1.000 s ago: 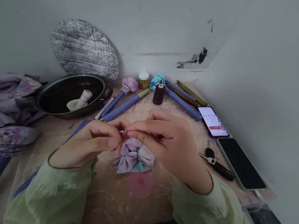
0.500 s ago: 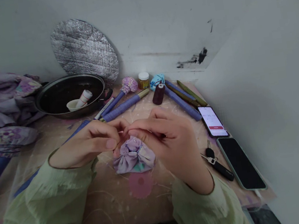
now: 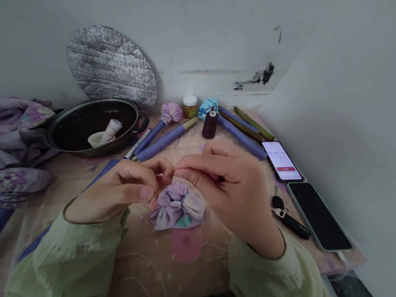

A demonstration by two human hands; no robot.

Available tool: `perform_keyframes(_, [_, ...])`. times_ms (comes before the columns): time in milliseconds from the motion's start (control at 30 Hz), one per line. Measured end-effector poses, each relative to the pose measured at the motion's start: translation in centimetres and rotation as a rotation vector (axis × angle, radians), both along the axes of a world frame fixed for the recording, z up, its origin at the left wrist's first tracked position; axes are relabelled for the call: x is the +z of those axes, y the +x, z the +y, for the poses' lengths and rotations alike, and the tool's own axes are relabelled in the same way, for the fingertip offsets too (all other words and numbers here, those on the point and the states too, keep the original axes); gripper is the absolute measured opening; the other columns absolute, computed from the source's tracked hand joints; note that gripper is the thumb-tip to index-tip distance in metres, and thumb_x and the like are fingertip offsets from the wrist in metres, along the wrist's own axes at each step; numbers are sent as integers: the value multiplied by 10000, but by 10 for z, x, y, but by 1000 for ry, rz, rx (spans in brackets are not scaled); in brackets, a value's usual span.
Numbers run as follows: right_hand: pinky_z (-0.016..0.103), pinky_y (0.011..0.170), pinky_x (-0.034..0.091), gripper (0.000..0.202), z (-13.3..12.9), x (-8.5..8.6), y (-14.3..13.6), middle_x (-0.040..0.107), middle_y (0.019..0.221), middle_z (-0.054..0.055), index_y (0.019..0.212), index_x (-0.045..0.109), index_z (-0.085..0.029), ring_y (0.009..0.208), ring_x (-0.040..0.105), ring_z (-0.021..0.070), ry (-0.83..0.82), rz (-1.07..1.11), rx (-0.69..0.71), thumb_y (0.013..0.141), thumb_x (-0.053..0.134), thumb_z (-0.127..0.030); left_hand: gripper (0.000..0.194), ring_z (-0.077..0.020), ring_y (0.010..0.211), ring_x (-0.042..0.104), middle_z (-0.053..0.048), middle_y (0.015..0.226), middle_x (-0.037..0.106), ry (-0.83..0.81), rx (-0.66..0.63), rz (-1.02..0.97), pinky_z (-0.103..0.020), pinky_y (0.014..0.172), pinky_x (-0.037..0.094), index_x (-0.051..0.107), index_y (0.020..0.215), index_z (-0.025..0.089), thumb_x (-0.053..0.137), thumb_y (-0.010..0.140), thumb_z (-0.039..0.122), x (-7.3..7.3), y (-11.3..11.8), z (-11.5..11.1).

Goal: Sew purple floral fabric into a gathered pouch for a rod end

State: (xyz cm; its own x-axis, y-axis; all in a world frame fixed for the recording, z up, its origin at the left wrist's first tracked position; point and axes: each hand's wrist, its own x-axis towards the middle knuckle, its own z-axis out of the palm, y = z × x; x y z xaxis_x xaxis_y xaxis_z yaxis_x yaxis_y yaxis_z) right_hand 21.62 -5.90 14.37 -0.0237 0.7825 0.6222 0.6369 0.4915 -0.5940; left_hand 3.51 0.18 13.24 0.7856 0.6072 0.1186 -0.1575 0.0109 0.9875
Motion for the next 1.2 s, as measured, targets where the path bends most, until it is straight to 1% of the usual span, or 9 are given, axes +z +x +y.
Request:
perform_keyframes(100, [248, 455, 322, 77, -1, 0, 0, 437, 553, -32, 727, 694, -227, 506, 415, 92, 8, -1, -28, 752, 639, -179, 167, -137, 778, 493, -38, 790, 535, 26, 20, 24, -274, 747, 426, 666, 581, 136, 663, 703, 249, 0, 0, -1])
perform_keyframes(200, [246, 448, 317, 70, -1, 0, 1, 425, 548, -30, 715, 688, -217, 497, 399, 90, 2, -14, -51, 756, 637, -192, 186, -132, 767, 491, -38, 790, 539, 18, 42, 36, -269, 739, 426, 661, 572, 133, 668, 701, 267, 0, 0, -1])
perform_keyframes(333, [242, 442, 308, 66, -1, 1, 2, 409, 542, -31, 718, 682, -214, 489, 378, 89, 5, -22, -45, 761, 635, -198, 199, -139, 813, 503, -42, 816, 553, -23, 53, 13, -263, 759, 416, 675, 618, 132, 629, 751, 272, -1, 1, -1])
perform_keyframes(467, [240, 440, 294, 66, 0, 0, 3, 386, 543, -35, 702, 673, -208, 489, 363, 84, 22, -19, -60, 757, 641, -190, 262, -144, 828, 512, -48, 825, 576, -9, 68, -23, -269, 787, 398, 680, 639, 132, 566, 810, 295, -3, 1, 1])
perform_keyframes(567, [236, 443, 282, 68, 0, -1, 2, 378, 548, -42, 700, 667, -205, 493, 354, 75, 33, -6, -66, 753, 644, -169, 276, -150, 846, 513, -53, 837, 578, -12, 62, -36, -265, 786, 393, 682, 645, 128, 546, 823, 289, -3, 0, 2])
perform_keyframes(767, [240, 457, 285, 77, 0, -2, 2, 374, 552, -46, 697, 666, -205, 503, 353, 74, 32, 12, -70, 745, 649, -148, 223, -144, 844, 513, -47, 852, 571, -28, 71, -38, -259, 773, 401, 690, 663, 130, 603, 787, 295, -2, -2, 2])
perform_keyframes(967, [242, 458, 286, 79, 0, -1, 3, 373, 552, -45, 708, 671, -205, 504, 352, 76, 35, 19, -65, 742, 651, -136, 64, -125, 817, 518, -34, 834, 554, -1, 88, -31, -268, 774, 420, 694, 686, 132, 668, 721, 179, -1, -2, 3])
perform_keyframes(1067, [239, 456, 281, 80, 1, 0, 3, 366, 552, -47, 706, 669, -201, 504, 347, 72, 41, 16, -64, 738, 655, -129, 43, -122, 809, 519, -30, 824, 545, 44, 96, -16, -277, 792, 426, 694, 686, 136, 666, 714, 151, -1, -2, 3])
perform_keyframes(1200, [238, 453, 274, 83, 1, 0, 3, 358, 543, -51, 694, 659, -194, 497, 342, 68, 54, 10, -70, 740, 653, -125, 63, -121, 820, 520, -29, 845, 531, 99, 130, 9, -280, 814, 426, 688, 661, 142, 654, 712, 124, -1, -2, 3])
